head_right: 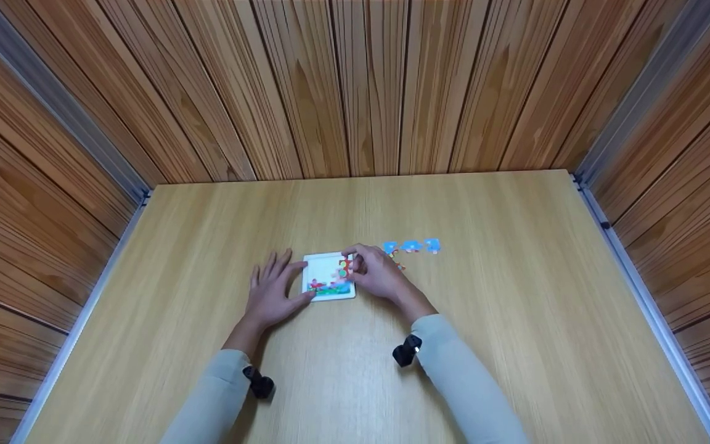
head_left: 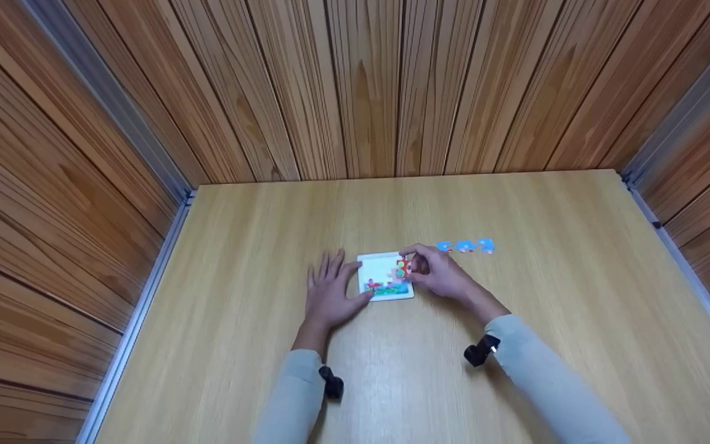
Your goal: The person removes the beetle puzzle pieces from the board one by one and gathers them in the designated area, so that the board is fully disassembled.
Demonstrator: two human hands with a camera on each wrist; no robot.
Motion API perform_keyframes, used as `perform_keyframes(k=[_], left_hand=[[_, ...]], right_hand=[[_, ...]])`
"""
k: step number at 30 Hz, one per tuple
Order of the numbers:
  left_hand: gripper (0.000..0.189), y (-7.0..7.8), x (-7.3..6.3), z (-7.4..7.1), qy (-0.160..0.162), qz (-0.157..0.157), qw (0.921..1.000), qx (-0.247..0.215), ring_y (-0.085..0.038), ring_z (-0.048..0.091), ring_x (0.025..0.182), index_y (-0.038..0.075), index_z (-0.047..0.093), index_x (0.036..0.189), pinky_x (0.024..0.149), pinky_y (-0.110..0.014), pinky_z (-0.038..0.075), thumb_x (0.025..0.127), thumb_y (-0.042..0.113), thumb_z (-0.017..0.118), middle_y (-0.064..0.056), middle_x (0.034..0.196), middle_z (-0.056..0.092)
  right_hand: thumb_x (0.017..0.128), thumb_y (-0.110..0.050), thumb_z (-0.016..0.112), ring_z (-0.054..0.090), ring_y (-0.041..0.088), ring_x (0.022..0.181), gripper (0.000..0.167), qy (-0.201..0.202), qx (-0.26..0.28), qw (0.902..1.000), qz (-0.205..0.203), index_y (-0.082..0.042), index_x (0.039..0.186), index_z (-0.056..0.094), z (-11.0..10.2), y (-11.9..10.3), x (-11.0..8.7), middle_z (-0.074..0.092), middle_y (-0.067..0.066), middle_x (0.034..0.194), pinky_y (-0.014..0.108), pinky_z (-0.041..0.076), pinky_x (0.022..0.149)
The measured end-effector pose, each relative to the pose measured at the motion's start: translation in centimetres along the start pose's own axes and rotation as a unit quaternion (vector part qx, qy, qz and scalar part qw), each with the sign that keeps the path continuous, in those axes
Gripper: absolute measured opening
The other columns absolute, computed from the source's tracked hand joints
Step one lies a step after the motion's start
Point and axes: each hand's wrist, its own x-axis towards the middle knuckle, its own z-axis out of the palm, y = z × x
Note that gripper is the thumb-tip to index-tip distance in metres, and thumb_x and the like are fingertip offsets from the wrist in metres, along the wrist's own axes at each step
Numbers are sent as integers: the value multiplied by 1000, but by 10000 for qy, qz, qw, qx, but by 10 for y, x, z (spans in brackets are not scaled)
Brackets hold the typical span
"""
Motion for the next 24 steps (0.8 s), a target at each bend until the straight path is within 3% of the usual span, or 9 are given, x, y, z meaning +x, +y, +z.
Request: perform_keyframes(k=[9, 24], left_hand=[[79, 0, 0, 0, 36, 32, 10000, 8, -45, 10, 180, 31, 57, 163, 141, -77, 0, 96, 70, 68, -11, 190, 26], [77, 2, -2, -2, 146, 164, 9998, -29, -48, 13, 178, 28, 59, 163, 139, -80, 2, 97, 66, 68, -14, 188, 30]], right_hand=[[101, -4, 82, 60, 16, 89, 44, 80, -75, 9997, -209, -4, 142, 69, -17, 9, -3, 72, 13, 104, 18, 48, 73], [103, -3, 78, 62, 20, 96, 47, 126, -336, 9993, 119, -4, 148, 66, -47, 20, -15, 71, 12, 111, 19, 51, 74]])
